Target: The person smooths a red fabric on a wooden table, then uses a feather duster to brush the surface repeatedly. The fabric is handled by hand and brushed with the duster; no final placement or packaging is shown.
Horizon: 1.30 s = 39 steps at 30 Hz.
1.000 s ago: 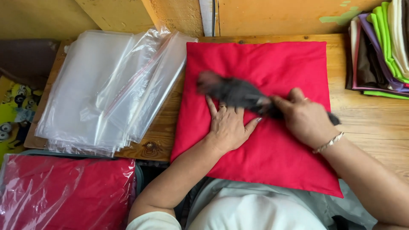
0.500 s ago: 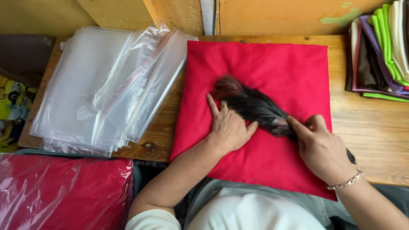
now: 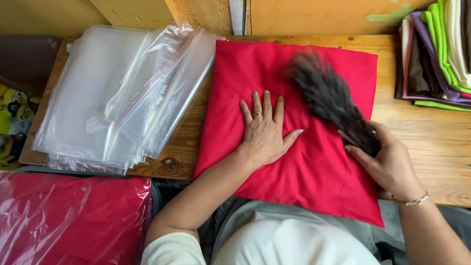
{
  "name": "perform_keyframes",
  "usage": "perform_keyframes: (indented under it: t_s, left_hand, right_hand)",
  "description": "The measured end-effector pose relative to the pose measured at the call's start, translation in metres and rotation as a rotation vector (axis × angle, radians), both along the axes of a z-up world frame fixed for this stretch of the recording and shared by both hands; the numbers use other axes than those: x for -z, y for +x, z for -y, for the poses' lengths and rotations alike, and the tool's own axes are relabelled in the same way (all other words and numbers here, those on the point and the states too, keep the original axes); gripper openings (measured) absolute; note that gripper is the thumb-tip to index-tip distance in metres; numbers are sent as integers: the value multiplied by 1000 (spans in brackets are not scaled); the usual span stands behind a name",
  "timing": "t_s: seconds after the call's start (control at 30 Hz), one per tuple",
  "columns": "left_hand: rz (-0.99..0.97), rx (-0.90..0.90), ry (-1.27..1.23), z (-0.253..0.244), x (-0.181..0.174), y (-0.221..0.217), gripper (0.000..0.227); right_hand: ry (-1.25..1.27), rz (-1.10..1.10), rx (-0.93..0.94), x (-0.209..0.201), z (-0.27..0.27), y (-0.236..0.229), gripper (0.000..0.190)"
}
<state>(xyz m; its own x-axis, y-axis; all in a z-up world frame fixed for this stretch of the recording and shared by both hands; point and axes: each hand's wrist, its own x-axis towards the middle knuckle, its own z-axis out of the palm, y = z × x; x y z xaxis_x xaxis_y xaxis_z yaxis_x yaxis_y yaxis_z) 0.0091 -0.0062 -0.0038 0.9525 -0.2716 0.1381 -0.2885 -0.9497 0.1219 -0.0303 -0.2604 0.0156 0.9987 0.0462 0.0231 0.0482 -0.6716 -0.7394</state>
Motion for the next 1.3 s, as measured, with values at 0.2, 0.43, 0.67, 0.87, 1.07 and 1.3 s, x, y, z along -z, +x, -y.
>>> perform_keyframes:
  t_s: [0.2,0.43,0.67,0.87,1.07,1.3]
  left_hand:
    - [225,559,47,-13,60,66,72]
    - [408,313,255,-14,-9,74,103]
    - [4,-45,74,20,-14,26,79]
    - [61,416,-182,7,4,22,89]
    - [-73,607,-97,0,-6,11,90]
    - [41,441,-250,-2,-8,13,108]
  right_hand:
    - [209,-346,-197,-9,-22,-42,35]
    - [196,-356,-270,-41,-21,-49,31]
    - [-145,96,-153,-58,-14,-37,43]
    - [-284,286,-344,-33,-20,-5,48]
    - [-491,219,-295,-3,4,31,55]
    - [-644,82,68,24,84,72,44]
